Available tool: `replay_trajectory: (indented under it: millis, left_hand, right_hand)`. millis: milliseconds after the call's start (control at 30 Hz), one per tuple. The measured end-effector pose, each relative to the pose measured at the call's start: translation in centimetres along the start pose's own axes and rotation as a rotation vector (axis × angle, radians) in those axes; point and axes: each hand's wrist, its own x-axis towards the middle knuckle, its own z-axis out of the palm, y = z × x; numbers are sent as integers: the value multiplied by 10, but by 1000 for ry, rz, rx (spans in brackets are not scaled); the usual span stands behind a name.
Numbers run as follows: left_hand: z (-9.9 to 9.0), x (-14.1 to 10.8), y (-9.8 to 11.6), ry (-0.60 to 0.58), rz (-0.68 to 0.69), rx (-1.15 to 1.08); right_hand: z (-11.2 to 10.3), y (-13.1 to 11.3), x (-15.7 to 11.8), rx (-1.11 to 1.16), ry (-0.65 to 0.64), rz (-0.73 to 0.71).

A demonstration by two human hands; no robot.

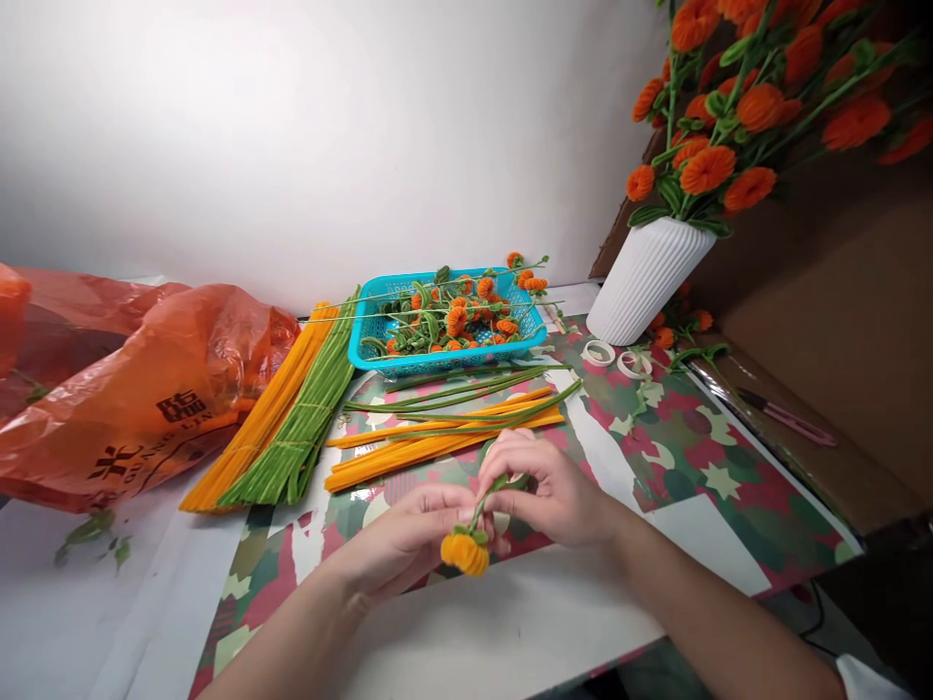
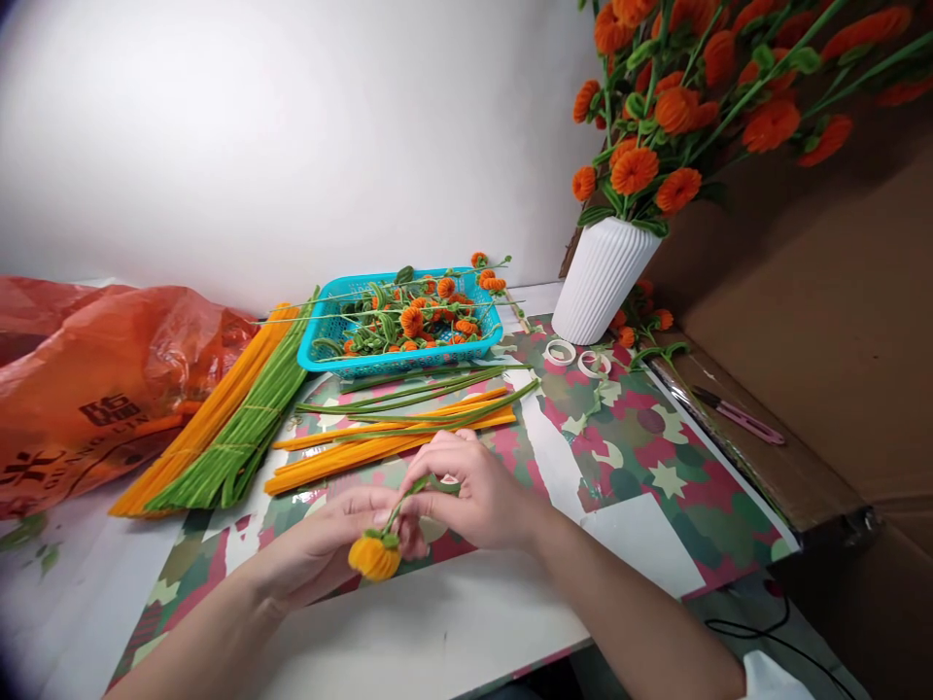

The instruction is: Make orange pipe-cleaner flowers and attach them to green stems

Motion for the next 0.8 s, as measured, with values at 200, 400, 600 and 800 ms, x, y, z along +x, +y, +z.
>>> replay_trajectory:
  millis: [200,400,600,800]
  left_hand:
    - [6,-4,9,410,436,817]
    - [4,-5,8,326,367,779]
    - [-6,3,-6,-135,7,-56]
    - [-8,4,-6,-80,92,39]
  right_hand:
    - [1,-3,3,-233,-2,175]
    - [5,0,3,-184,7,206]
    - [0,-1,1,92,-62,9]
    - [-1,-5,1,-28,-48,83]
